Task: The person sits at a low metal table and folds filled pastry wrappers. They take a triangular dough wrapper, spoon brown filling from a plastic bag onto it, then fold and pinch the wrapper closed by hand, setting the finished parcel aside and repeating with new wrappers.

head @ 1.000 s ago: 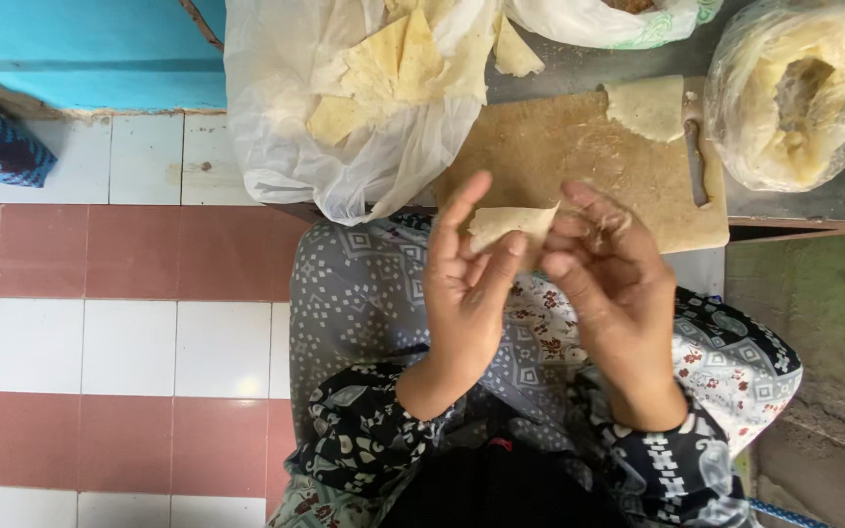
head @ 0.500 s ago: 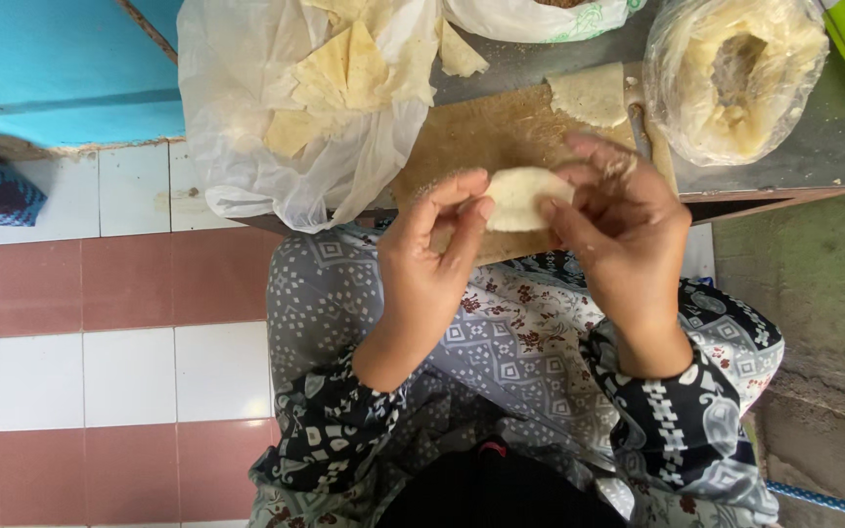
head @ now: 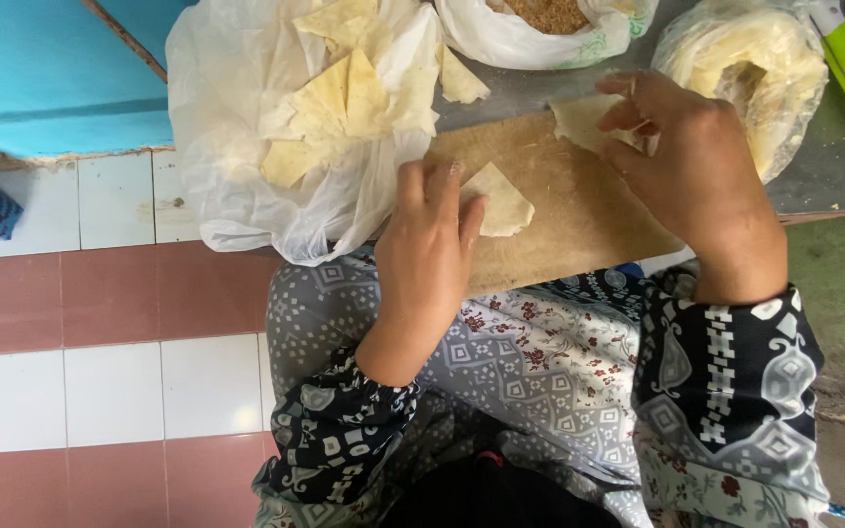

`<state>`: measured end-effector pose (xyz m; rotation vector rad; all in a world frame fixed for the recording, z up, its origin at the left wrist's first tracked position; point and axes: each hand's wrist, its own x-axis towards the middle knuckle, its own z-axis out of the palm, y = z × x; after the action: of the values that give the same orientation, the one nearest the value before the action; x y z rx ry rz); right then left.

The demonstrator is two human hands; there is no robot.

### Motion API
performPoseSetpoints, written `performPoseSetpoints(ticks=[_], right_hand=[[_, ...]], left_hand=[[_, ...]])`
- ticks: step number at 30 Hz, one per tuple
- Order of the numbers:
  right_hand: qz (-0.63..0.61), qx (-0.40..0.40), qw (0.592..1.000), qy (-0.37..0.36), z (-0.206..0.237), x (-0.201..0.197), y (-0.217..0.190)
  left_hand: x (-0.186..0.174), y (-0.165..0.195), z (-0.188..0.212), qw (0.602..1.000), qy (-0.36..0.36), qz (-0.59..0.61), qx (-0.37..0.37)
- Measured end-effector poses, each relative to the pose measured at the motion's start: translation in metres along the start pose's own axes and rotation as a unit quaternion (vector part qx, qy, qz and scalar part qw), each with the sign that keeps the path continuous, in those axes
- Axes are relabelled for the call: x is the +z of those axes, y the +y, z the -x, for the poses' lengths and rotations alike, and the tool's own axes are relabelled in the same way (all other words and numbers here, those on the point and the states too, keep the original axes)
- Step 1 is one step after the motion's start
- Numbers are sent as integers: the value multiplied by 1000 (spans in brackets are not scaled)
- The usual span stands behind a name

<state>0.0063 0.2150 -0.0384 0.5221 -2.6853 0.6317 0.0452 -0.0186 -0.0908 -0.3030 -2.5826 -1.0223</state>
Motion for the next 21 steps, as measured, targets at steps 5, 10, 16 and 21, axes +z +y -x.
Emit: performPoseSetpoints(ticks=[5,10,16,21], right_hand=[[88,-23,996,-1,10,21,8],[-68,-27,992,105,17,10,-14],[-26,-177,984,-1,67,12,-78],[-332,78,937,73,82,16,-88]], left_hand=[[-4,-2,-2,1000,13,10,19],[-6,-13,7,925,-84,320,-186],[16,-14,29,711,-184,632,-245],[10,-15,44,771,-202,573,-191]])
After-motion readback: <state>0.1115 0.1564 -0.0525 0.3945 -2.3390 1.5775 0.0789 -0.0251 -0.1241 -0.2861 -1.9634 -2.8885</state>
